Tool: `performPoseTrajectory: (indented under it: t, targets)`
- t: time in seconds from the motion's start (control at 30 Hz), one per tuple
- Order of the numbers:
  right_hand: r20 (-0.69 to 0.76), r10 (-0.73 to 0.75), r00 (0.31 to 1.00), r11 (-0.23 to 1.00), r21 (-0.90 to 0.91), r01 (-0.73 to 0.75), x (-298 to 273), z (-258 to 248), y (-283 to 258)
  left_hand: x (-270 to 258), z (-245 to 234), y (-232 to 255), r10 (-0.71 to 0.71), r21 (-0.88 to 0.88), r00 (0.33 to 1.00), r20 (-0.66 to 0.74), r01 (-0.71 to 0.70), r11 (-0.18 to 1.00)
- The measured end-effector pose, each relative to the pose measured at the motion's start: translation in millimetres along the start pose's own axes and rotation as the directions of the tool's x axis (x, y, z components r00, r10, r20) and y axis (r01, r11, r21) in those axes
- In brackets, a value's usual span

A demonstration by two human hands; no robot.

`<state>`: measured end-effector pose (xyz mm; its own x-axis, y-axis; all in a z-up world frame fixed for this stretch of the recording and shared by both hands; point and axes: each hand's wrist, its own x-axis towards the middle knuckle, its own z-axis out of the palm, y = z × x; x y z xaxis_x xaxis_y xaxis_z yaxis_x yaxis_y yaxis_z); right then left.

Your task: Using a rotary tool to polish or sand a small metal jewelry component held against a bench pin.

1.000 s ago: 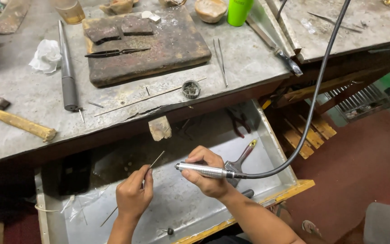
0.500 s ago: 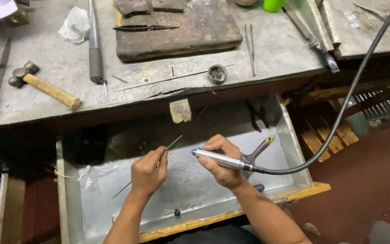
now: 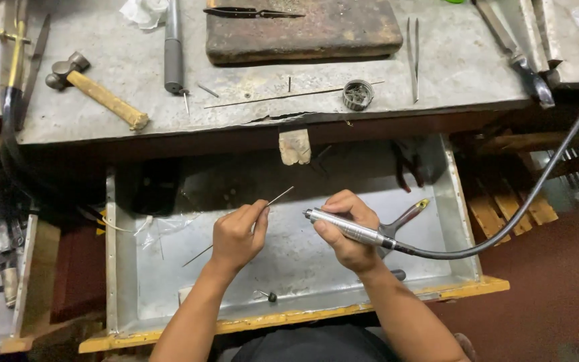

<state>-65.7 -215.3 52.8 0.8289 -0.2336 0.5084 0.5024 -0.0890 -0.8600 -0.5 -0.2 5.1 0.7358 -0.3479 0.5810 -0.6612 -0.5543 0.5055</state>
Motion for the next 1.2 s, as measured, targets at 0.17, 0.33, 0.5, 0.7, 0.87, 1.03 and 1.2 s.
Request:
performPoseTrajectory:
  t: [0.17, 0.33, 0.5, 0.7, 0.87, 1.03, 1.2]
  targets:
    - [0.003, 0.002, 1.0, 1.0, -0.009, -0.002, 0, 0, 0, -1, 1, -2, 0.013, 0.002, 1.0, -0.005, -0.013, 1.0]
    - [-0.008, 0.001, 1.0, 1.0, -0.026, -0.001, 0, 1, 1, -1, 3, -4, 0.019, 0.014, 1.0, -0.004, -0.019, 1.0]
    - [-0.005, 0.027, 1.0, 0.999, -0.024, -0.027, -2, 0, 3, -4, 6, -5, 0.021, 0.032, 1.0, 0.013, -0.021, 0.999]
    - [0.006, 0.032, 0.999, 0.999, -0.029, -0.032, -3, 2, 2, 1, -2, 1, -0.04, -0.035, 0.999, 0.001, 0.04, 0.999]
    - [-0.088, -0.024, 0.996, 0.986, -0.165, 0.01, -4, -1, 5, -2, -4, 0, -0.126, 0.046, 0.984, 0.125, 0.121, 0.992]
    - [-0.177, -0.007, 0.984, 0.992, -0.124, -0.016, -6, -14, 19, -18, 11, -20, -0.248, 0.204, 0.92, 0.303, 0.192, 0.96]
    - [-0.253, -0.011, 0.967, 0.999, -0.043, 0.0, -1, -15, 18, -33, 26, -29, -0.07, 0.183, 0.996, 0.048, 0.06, 0.981]
